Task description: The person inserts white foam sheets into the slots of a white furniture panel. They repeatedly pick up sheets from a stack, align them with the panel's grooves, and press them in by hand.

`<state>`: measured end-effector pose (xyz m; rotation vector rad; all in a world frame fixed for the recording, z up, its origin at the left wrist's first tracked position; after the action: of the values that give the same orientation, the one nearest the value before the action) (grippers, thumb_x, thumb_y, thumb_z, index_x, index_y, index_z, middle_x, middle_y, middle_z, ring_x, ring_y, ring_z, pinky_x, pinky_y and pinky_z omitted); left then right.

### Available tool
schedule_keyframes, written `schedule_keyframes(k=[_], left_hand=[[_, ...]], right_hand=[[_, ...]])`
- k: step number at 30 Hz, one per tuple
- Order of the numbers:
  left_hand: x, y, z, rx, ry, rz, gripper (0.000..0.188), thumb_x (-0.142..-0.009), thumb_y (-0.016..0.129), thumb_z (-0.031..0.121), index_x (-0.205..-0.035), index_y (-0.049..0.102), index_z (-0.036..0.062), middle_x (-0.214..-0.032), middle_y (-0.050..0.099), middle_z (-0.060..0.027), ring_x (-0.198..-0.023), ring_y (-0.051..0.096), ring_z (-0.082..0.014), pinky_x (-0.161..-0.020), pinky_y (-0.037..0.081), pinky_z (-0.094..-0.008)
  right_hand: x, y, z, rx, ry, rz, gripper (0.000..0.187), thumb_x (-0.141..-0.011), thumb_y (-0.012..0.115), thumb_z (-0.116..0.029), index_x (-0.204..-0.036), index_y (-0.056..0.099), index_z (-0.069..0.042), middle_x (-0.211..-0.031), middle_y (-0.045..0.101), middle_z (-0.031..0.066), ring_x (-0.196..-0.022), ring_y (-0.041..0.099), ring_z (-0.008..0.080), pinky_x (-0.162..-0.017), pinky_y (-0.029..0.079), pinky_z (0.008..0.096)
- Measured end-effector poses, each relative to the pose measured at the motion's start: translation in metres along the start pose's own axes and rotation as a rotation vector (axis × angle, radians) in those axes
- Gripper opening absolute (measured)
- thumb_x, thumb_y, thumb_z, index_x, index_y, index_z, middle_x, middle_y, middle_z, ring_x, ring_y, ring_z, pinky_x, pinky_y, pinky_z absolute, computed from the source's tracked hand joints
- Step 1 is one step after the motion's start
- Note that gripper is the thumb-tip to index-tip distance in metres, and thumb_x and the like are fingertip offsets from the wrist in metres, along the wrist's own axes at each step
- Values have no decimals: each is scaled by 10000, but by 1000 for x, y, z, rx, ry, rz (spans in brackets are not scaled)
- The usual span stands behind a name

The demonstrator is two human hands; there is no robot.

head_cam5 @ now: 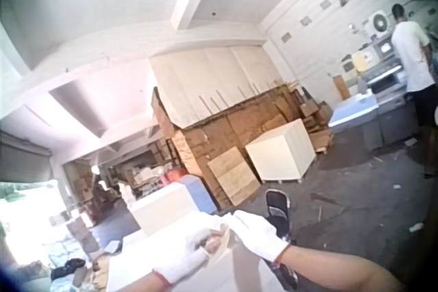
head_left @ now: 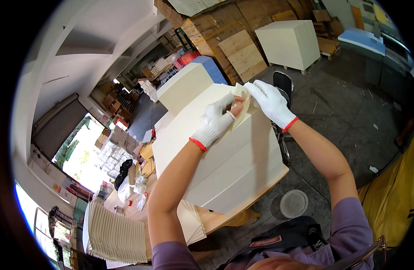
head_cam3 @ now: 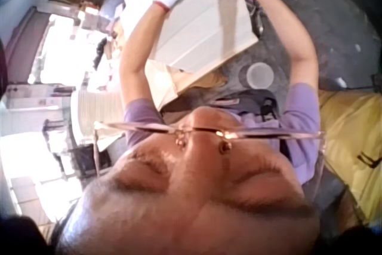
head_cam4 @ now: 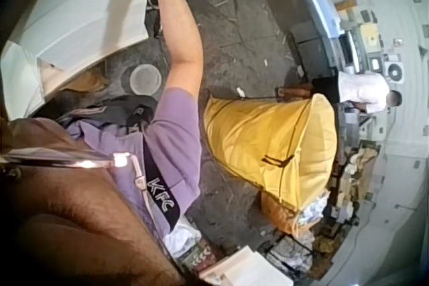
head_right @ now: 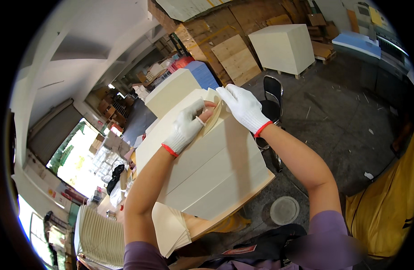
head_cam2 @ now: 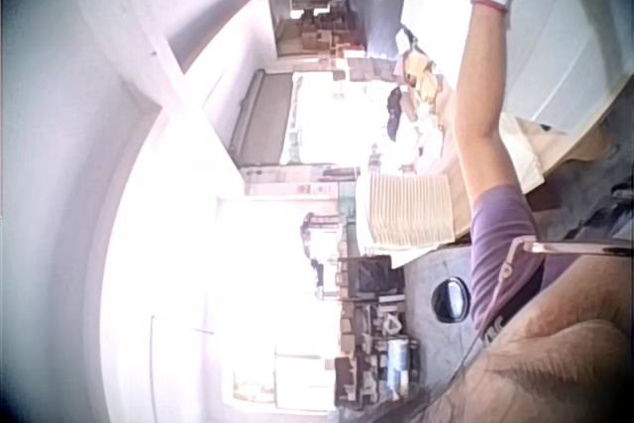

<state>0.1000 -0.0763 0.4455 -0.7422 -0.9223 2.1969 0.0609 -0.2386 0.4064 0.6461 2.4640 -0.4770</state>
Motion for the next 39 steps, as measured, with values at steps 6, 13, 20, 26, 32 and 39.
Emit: schedule_keyframes(k=[6, 13, 20, 26, 32, 39], left_hand=[[0, 0, 0, -9, 28, 10, 324, -908, 713, 215, -1200, 646, 90, -851, 590, 6, -723, 522, -88, -633, 473, -264], [7, -8, 15, -83, 110, 91, 256, -968, 561, 149, -1202, 650, 99, -814, 583, -36, -761, 543, -117, -750, 487, -309], [5, -2, 13, -158, -15, 9, 268, -951, 622, 162, -1216, 651, 130, -927, 679, -70, -805, 596, -139, -768, 505, -317], [3, -1, 6, -69, -35, 4, 365, -880, 758, 181, -1221, 647, 114, -943, 686, -38, -800, 593, -120, -722, 514, -302], [4, 1, 20, -158, 24, -29, 407, -867, 691, 99, -1269, 636, 124, -996, 698, -96, -860, 637, -182, -779, 518, -321], [10, 2, 11, -303, 188, 81, 468, -825, 642, 84, -1289, 635, 140, -1152, 698, -152, -1082, 673, -291, -924, 517, -370]], right_hand=[[2, 2, 7, -60, 19, 21, 539, -1009, 446, -532, -848, 533, -25, -693, 528, 145, -673, 549, 268, -684, 429, 389], [5, 1, -4, -18, 50, 4, 549, -1011, 452, -537, -831, 521, -24, -682, 524, 140, -659, 543, 267, -669, 427, 389], [2, 2, 7, -25, 14, 37, 542, -1014, 462, -525, -830, 508, -17, -688, 504, 162, -650, 521, 284, -656, 418, 400], [2, 3, 9, -32, 2, 59, 531, -1014, 463, -520, -841, 513, -21, -707, 517, 174, -662, 527, 310, -660, 421, 403], [5, -10, 0, 41, -7, 92, 515, -1002, 485, -512, -834, 545, -29, -722, 550, 169, -702, 565, 339, -676, 433, 417], [14, -38, -4, 528, 124, -126, 612, -910, 498, -648, -857, 633, -53, -784, 661, 173, -784, 657, 350, -695, 474, 429]])
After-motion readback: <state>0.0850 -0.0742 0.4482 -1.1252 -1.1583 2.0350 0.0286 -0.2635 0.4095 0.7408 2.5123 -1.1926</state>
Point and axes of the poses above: each hand's wrist, its own x-axis away from the middle knuckle, its own y-axis out of the palm, z = x × y, the point moved 7 cm from there along -x, towards the middle knuckle
